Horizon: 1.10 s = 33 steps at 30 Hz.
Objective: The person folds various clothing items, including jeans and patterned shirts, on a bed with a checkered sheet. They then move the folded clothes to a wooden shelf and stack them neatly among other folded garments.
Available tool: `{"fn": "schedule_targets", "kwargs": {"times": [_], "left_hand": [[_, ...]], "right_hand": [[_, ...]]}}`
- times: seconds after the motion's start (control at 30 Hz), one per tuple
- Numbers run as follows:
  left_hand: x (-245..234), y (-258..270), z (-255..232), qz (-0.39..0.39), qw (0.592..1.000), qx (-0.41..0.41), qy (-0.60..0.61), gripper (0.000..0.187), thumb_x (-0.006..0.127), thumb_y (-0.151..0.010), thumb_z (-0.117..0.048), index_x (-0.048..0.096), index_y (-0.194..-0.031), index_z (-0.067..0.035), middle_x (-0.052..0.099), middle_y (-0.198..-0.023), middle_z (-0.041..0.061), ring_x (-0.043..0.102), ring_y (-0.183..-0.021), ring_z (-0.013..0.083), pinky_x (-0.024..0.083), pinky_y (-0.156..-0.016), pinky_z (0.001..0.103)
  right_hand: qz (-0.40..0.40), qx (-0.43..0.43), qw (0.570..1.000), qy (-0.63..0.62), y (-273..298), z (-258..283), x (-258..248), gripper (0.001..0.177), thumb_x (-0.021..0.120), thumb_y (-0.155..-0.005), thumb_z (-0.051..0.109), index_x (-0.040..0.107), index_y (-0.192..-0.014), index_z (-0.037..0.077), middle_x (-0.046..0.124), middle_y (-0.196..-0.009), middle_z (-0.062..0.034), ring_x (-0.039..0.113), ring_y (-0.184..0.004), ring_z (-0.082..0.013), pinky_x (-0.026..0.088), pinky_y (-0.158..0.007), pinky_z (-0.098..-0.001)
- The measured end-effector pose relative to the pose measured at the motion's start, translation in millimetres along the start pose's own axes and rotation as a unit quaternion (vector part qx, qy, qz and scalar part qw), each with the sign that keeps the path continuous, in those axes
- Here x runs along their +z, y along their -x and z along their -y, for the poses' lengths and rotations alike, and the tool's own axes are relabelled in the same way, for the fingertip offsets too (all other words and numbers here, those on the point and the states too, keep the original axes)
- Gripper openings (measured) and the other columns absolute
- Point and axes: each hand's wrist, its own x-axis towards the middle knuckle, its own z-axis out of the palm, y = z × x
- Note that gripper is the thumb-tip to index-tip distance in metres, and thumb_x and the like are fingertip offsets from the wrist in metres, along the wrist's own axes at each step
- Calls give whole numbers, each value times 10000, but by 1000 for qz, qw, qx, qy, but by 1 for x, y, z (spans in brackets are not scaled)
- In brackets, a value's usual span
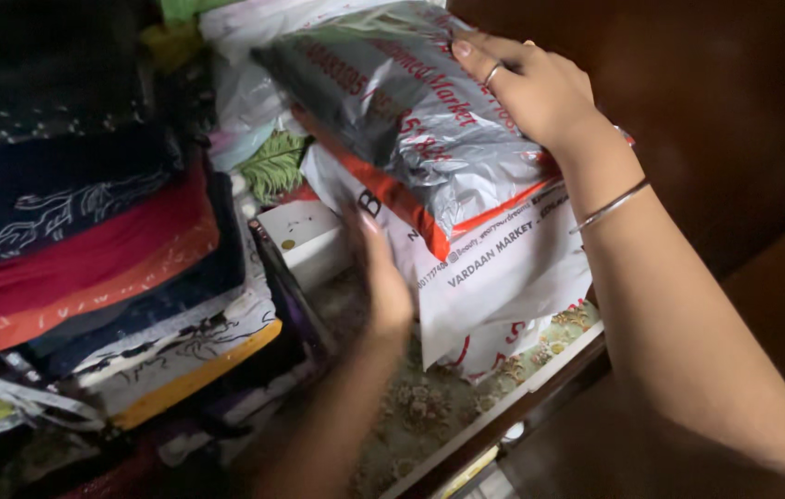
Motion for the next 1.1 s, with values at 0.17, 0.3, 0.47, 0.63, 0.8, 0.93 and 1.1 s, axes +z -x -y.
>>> {"fn": "schedule_targets", "kwargs": {"times": [0.17,0.3,0.47,0.63,0.8,0.93,1.1], "left_hand": [[35,138,11,31,961,181,-207,1404,959,-687,-336,-35,-1634,-41,223,-1645,276,301,-1499,400,270,-1222,527],[29,127,19,-24,871,231,-433,1487,1012,-500,-273,38,-1589,4,479,-1438,282,526,-1305,416,443,-1101,529],[11,116,12,74,927,52,-363,1523,959,-493,-347,11,-1642,-29,577,-1390,252,624,-996,499,514,-838,588],[14,143,12,-36,631,441,-638,1493,988,-447,-503,81,-1447,133,368,-1374,492,428,-1261,628,342,-1051,645],[-15,137,36,74,645,256,-717,842,727,-752,-251,407,-1461,71,463,-1505,319,465,-1407,513,319,-1263,535],[-26,125,36,111,716,109,-681,524,548,-878,-173,512,-1358,36,450,-1489,352,434,-1390,543,337,-1205,550],[36,190,54,-168,611,342,-694,581,564,-931,-155,447,-1418,139,371,-1487,421,342,-1369,619,246,-1148,652]], "right_hand": [[56,105,993,-2,3,8,-4,662,384,-889,799,609,-1401,445,733,-1236,-99,670,-1207,-303,437,-1091,-393],[53,65,996,12,4,5,-7,678,350,-891,809,608,-1402,447,698,-1282,-118,554,-1335,-326,375,-1127,-411],[42,12,999,15,0,-8,-5,703,316,-892,821,584,-1406,423,633,-1385,-118,443,-1390,-361,345,-1113,-430],[32,6,999,17,3,-10,-5,696,321,-910,817,556,-1441,434,523,-1425,-235,471,-1336,-398,359,-1098,-443],[29,-10,999,32,-1,-12,-4,688,304,-942,799,562,-1441,400,566,-1387,-241,524,-1280,-411,391,-1072,-469],[34,-8,999,38,4,-12,-6,667,303,-964,774,562,-1448,396,590,-1349,-254,551,-1235,-428,408,-1051,-479],[20,-19,999,22,7,-8,-8,649,314,-950,767,591,-1418,412,623,-1312,-224,576,-1222,-397,420,-1049,-460]]}}
